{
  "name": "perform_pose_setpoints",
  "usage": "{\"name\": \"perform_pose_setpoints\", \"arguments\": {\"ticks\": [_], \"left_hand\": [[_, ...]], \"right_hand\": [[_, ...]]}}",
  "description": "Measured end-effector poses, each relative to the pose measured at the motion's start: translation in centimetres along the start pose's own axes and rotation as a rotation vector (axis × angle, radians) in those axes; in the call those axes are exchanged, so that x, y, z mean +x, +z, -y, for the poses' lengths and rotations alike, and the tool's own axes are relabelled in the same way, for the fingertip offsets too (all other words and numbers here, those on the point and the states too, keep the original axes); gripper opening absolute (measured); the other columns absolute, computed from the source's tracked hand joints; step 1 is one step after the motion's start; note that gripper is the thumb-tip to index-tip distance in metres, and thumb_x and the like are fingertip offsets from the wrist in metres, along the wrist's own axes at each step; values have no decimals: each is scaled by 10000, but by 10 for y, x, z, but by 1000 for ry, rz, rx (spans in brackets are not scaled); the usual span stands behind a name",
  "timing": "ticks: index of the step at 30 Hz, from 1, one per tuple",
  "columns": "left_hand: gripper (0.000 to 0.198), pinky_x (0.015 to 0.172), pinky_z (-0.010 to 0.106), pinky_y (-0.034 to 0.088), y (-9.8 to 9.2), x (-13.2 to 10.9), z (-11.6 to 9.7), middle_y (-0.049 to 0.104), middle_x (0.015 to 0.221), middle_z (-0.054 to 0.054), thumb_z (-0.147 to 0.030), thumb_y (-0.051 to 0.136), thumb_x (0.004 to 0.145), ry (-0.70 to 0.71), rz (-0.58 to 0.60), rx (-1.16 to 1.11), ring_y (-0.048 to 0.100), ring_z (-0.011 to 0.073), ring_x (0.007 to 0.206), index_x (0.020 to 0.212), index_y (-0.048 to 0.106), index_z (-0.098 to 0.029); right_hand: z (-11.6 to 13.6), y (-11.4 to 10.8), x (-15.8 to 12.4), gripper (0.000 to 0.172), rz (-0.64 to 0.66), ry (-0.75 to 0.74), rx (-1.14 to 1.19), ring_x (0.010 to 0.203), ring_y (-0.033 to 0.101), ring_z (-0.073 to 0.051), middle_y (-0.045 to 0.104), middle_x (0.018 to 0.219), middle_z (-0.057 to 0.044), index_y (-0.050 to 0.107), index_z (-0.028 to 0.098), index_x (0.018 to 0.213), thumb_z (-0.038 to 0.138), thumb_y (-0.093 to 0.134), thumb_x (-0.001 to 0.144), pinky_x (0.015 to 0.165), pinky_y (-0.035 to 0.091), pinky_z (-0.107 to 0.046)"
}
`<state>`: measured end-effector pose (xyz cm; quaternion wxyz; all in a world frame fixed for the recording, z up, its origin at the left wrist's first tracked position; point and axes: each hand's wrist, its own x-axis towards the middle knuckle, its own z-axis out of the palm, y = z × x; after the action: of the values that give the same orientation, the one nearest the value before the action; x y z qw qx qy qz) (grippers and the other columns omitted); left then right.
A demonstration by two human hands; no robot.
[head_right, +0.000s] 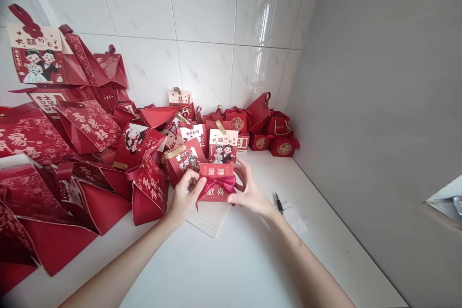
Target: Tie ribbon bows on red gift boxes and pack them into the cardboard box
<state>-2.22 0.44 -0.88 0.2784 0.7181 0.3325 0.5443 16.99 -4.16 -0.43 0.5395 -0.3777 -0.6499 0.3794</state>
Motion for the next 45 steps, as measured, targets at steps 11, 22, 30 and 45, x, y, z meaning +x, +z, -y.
{"name": "perform_pose_setpoints", "arguments": {"ticks": [11,22,30,45], "left_hand": [[73,603,206,436,-1,-10,-18,431,767,-9,-157,621,819,689,-141,182,476,96,692,837,558,-189],[11,689,293,405,-4,-18,-32,381,776,7,-200,612,824,766,-175,219,409,140,740,822,615,-211],[38,658,280,359,-3,-20,-34,400,764,2,-211,561,864,770,-152,219,400,130,723,831,579,-206],[18,684,301,303,-8,-19,-44,467,659,-52,-199,551,872,834,-134,219,468,75,581,857,560,-205]], "right_hand": [[-2,12,-5,965,-115,-329,-629,1192,435,-307,371,1261,-144,105,262,1434,264,709,680,949,460,-519],[1,21,-8,1049,-286,-481,-613,1277,336,-344,268,1409,-53,56,434,1423,391,768,654,1043,353,-571],[8,25,-10,999,-385,-553,-662,1250,363,-329,291,1382,-44,92,414,1425,423,744,668,1024,390,-523],[10,27,-10,1023,-403,-664,-655,1222,399,-346,335,1356,-140,151,283,1443,361,780,639,990,398,-541]]}}
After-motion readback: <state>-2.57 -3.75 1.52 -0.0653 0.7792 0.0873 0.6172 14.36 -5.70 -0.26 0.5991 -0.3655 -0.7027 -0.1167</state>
